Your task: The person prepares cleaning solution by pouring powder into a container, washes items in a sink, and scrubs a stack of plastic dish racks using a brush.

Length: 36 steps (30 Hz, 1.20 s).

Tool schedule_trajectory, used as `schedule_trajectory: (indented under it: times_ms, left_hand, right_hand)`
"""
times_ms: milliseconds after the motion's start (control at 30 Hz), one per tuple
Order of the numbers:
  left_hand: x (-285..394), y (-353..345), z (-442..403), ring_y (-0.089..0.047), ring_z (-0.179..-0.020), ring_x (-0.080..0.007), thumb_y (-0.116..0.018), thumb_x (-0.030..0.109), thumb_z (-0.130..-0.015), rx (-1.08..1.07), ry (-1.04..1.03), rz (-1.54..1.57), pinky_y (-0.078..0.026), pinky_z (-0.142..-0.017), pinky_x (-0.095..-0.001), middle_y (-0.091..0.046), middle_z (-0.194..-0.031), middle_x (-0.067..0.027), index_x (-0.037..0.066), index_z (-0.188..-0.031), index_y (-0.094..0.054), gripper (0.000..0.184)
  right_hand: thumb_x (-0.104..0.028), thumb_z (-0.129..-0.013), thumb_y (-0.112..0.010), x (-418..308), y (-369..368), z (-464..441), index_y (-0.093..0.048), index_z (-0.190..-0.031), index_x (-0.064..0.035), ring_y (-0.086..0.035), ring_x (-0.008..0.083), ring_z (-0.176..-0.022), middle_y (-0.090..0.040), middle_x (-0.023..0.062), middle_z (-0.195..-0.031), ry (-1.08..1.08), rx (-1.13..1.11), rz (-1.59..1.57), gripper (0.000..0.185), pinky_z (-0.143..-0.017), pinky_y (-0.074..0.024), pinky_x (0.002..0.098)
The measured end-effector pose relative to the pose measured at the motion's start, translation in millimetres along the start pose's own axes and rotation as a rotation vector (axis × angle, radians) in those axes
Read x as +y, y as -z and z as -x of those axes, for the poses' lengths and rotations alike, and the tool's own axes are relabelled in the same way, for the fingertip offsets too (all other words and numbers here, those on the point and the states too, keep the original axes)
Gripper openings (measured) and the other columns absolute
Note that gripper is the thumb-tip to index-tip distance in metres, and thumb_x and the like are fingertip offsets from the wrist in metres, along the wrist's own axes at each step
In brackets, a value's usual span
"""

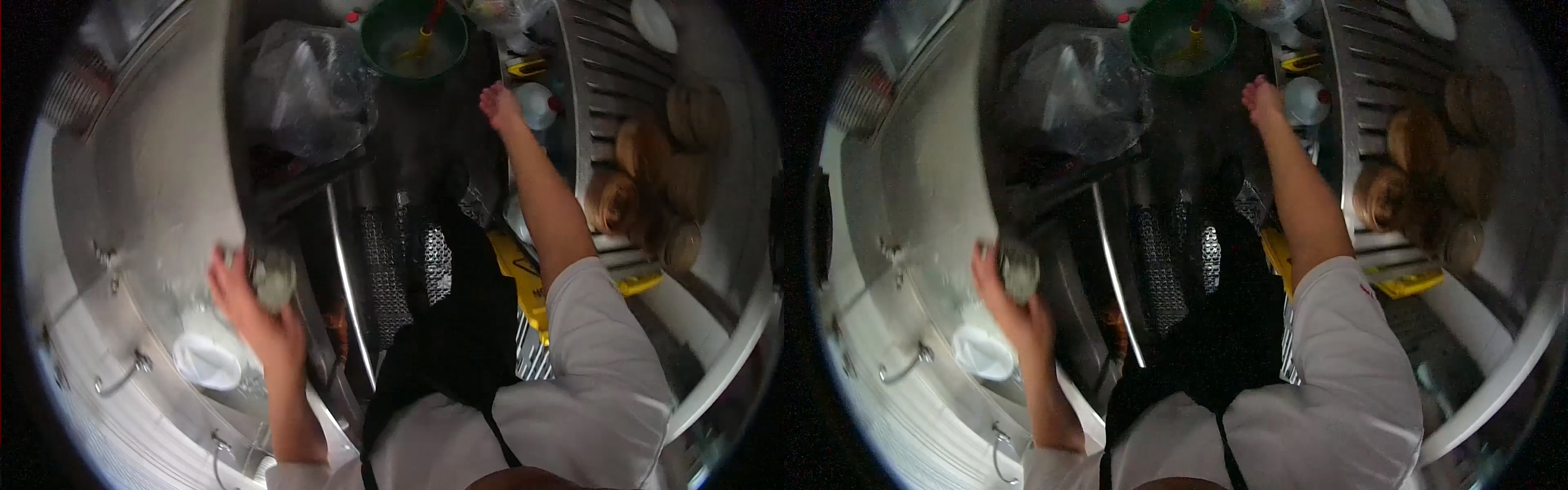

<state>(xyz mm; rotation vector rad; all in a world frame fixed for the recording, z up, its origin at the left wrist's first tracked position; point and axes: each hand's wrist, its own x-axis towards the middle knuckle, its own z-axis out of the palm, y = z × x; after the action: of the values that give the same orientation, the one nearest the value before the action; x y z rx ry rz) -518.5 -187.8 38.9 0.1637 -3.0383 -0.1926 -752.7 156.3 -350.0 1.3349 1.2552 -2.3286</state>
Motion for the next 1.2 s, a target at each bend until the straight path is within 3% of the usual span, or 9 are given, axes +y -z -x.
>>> schedule_trajectory:
  times_ms: [200, 267, 400, 467, 733, 833, 933, 1033, 1200]
  left_hand:
    - [-1, -16, 0, -0.027, -0.138, -0.0419, -0.067, 0.030, -0.083, -0.026, 0.176, -0.040, -0.028, -0.111, -0.0485, -0.017, -0.152, -0.0277, 0.000, -0.138, -0.030, 0.072]
    - [-1, -10, 11, -0.032, -0.135, -0.0397, -0.060, 0.029, -0.089, -0.046, 0.322, -0.122, -0.031, -0.110, -0.0471, -0.014, -0.152, -0.0294, -0.001, -0.140, -0.025, 0.068]
    - [-53, -2, 56, -0.056, -0.090, -0.0277, -0.064, 0.021, -0.086, 0.155, 0.139, -0.122, -0.037, -0.103, -0.0561, -0.054, -0.105, -0.0194, -0.004, -0.124, -0.038, 0.052]
    - [-27, -10, 30, -0.050, -0.109, -0.0412, -0.059, 0.033, -0.089, 0.046, 0.108, -0.394, -0.039, -0.100, -0.0573, -0.042, -0.117, -0.0245, -0.012, -0.127, -0.032, 0.065]
    - [30, -24, -46, -0.012, -0.141, -0.0455, -0.052, 0.064, -0.085, 0.047, 0.202, 0.041, -0.015, -0.113, -0.0569, -0.014, -0.149, -0.0342, 0.005, -0.125, -0.041, 0.072]
    - [43, -14, -27, -0.039, -0.127, -0.0434, -0.064, 0.037, -0.082, -0.224, 0.460, 0.419, -0.035, -0.103, -0.0526, -0.031, -0.144, -0.0284, 0.005, -0.118, -0.048, 0.051]
    - [86, -116, -69, -0.058, -0.109, -0.0329, -0.067, 0.009, -0.074, -0.146, 0.063, 0.588, -0.047, -0.093, -0.0423, -0.061, -0.113, -0.0170, 0.003, -0.102, -0.060, 0.030]
    - [92, -254, -73, -0.058, -0.102, -0.0313, -0.063, 0.008, -0.068, -0.438, 0.342, 0.721, -0.043, -0.092, -0.0375, -0.061, -0.105, -0.0148, 0.002, -0.103, -0.063, 0.035]
    - [118, -376, -88, -0.050, -0.120, -0.0278, -0.068, 0.043, -0.080, -0.771, 0.639, 0.971, -0.038, -0.100, -0.0387, -0.051, -0.131, -0.0220, -0.004, -0.133, -0.038, 0.078]
  right_hand:
    - [-0.043, -0.096, -0.043, -66, 9, -230, -0.050, -0.124, -0.0085, -0.058, 0.0286, -0.087, -0.059, 0.0175, -0.104, 0.019, 0.301, -0.186, 0.045, -0.075, -0.0540, 0.0413]
    - [-0.042, -0.098, -0.040, -79, 44, -326, -0.050, -0.125, 0.0003, -0.057, 0.0329, -0.101, -0.055, 0.0212, -0.116, 0.227, -0.054, -0.345, 0.051, -0.076, -0.0520, 0.0470]
    - [-0.039, -0.097, -0.043, -118, 27, -374, -0.052, -0.122, 0.0014, -0.059, 0.0333, -0.099, -0.057, 0.0208, -0.114, 0.205, -0.103, -0.406, 0.048, -0.076, -0.0533, 0.0461]
    - [-0.038, -0.097, -0.045, -117, 17, -374, -0.052, -0.120, 0.0019, -0.059, 0.0335, -0.098, -0.057, 0.0205, -0.113, 0.175, -0.078, -0.419, 0.047, -0.076, -0.0540, 0.0457]
    - [-0.031, -0.095, -0.051, -32, -1, -272, -0.055, -0.114, 0.0039, -0.062, 0.0344, -0.094, -0.061, 0.0196, -0.108, 0.018, 0.148, -0.683, 0.040, -0.076, -0.0566, 0.0439]
    - [-0.029, -0.094, -0.054, 12, -1, -221, -0.056, -0.112, 0.0047, -0.063, 0.0347, -0.092, -0.062, 0.0192, -0.106, -0.041, 0.183, -0.692, 0.038, -0.076, -0.0576, 0.0432]
    - [-0.005, -0.093, -0.041, 93, 41, -189, -0.048, -0.115, 0.0081, -0.061, 0.0404, -0.090, -0.056, 0.0228, -0.105, 0.407, -0.022, 0.855, 0.027, -0.075, -0.0590, 0.0476]
    - [-0.005, -0.089, -0.044, 92, 18, -98, -0.046, -0.111, 0.0100, -0.063, 0.0387, -0.087, -0.058, 0.0210, -0.096, -0.114, 0.275, -0.272, 0.026, -0.073, -0.0586, 0.0446]
    - [-0.005, -0.088, -0.044, 98, 39, 32, -0.052, -0.111, 0.0065, -0.066, 0.0278, -0.074, -0.063, 0.0185, -0.094, -0.083, 0.092, 0.019, 0.027, -0.060, -0.0569, 0.0365]
